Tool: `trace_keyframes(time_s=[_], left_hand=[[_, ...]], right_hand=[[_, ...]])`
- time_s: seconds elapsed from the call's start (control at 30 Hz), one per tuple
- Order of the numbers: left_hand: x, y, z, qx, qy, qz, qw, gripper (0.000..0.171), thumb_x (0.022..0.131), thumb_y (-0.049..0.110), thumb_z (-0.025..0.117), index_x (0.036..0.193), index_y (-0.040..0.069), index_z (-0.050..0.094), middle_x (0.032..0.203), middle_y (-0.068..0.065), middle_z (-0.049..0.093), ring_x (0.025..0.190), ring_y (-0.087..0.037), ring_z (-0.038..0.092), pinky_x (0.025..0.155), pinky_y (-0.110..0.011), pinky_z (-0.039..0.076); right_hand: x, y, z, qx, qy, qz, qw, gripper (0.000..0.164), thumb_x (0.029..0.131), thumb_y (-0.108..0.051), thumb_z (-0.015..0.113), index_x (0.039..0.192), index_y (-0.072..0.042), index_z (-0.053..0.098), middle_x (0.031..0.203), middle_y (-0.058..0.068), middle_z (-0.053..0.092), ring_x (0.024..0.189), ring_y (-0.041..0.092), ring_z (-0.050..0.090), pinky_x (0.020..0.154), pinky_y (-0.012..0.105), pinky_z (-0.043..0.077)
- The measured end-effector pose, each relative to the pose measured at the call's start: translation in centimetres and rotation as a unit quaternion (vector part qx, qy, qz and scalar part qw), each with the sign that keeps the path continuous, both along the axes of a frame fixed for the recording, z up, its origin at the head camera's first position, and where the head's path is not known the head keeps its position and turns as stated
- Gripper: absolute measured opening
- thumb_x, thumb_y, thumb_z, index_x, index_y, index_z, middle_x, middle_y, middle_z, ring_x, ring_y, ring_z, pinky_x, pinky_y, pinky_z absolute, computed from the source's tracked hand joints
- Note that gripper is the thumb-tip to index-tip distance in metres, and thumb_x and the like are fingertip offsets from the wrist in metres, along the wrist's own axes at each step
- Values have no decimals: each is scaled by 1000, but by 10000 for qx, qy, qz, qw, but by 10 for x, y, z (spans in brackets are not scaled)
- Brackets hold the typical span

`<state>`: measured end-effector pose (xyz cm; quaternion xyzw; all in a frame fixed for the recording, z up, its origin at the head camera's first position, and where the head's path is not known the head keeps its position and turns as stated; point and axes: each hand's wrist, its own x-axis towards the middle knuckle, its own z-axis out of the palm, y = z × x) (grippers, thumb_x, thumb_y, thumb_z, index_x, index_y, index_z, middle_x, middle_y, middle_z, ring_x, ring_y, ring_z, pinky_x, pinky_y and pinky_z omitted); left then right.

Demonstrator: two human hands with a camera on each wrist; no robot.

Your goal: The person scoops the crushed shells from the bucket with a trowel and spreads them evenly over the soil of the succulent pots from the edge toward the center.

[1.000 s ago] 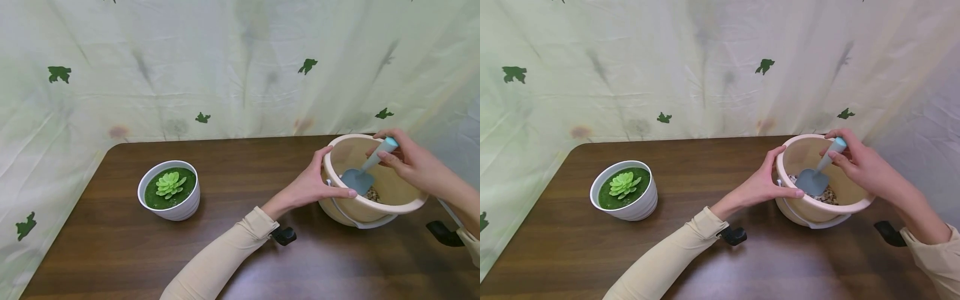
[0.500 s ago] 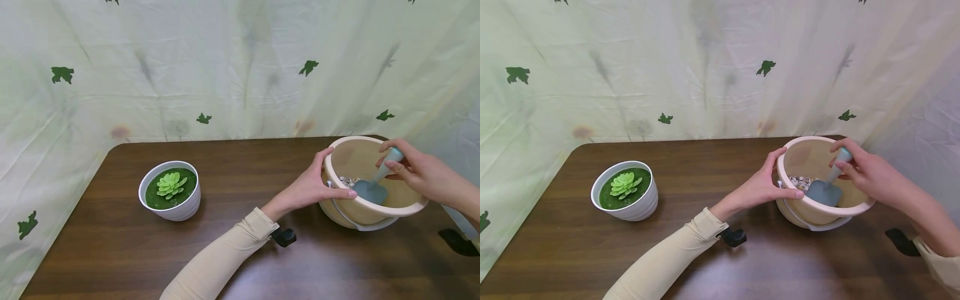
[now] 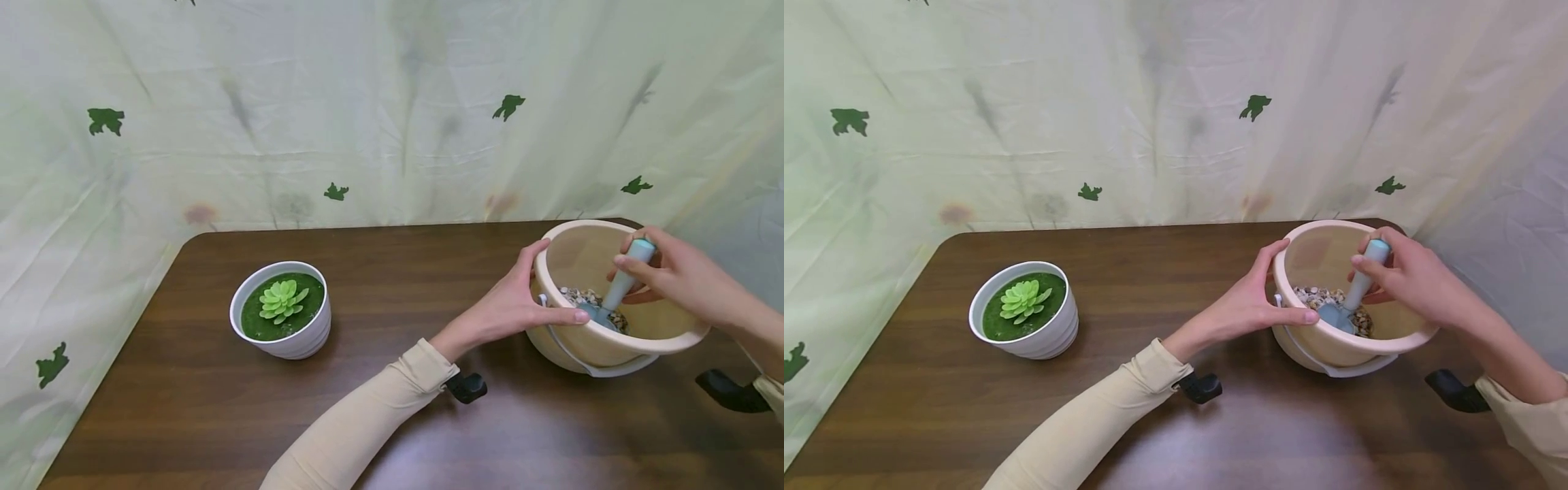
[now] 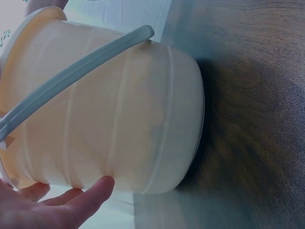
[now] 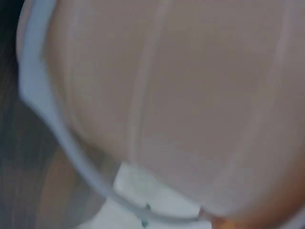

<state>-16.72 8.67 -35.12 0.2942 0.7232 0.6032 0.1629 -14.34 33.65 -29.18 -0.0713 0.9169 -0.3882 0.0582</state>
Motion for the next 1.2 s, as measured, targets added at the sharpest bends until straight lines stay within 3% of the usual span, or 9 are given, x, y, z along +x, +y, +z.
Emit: trace_keyframes(time_s=[0.13,0.37,0.83,0.97,1.1,1.2], left_hand=[[1,2,-1,2,-48,18,10000,105,76,32,85,154,35,14,148,6,37,123,0,42,100,-24,37],[1,1,-3,-69,-65,-31,10000,105,76,33,85,154,37,13,149,6,34,124,-1,40,100,-24,36],[-3,-2,-3,193,-123,-183,9996,105,78,28,84,154,35,13,147,5,36,124,-3,42,101,-27,37],[-3,-2,-3,212,-134,-174,9995,105,77,27,84,155,34,13,147,5,36,123,-3,42,101,-27,36],[-3,-2,-2,214,-172,-166,9995,106,77,27,84,154,34,13,147,5,35,125,-4,41,101,-25,35],[-2,-2,-3,224,-197,-150,9994,105,77,28,84,154,36,12,148,5,34,126,-5,41,102,-27,35]], right_hand=[[-6,-1,0,-418,-285,-42,9987,28,102,-21,55,112,3,42,100,21,69,73,29,71,63,39,57],[-16,-3,-3,-972,-595,-168,9933,29,102,-20,55,112,4,41,93,4,73,72,30,70,65,42,57],[-25,-10,-9,-1810,-751,-562,9790,28,104,-20,51,111,5,41,86,-2,73,69,26,71,63,41,57],[-20,-6,-6,-2524,-821,-600,9623,28,103,-19,52,111,4,40,89,4,74,73,27,72,64,40,57],[-12,-3,-3,-3086,-615,-682,9467,25,102,-17,54,109,3,41,92,9,74,78,26,72,66,40,57],[-7,-2,-4,-3228,-301,-661,9437,20,102,-14,53,106,3,43,93,10,73,81,25,72,66,40,57]])
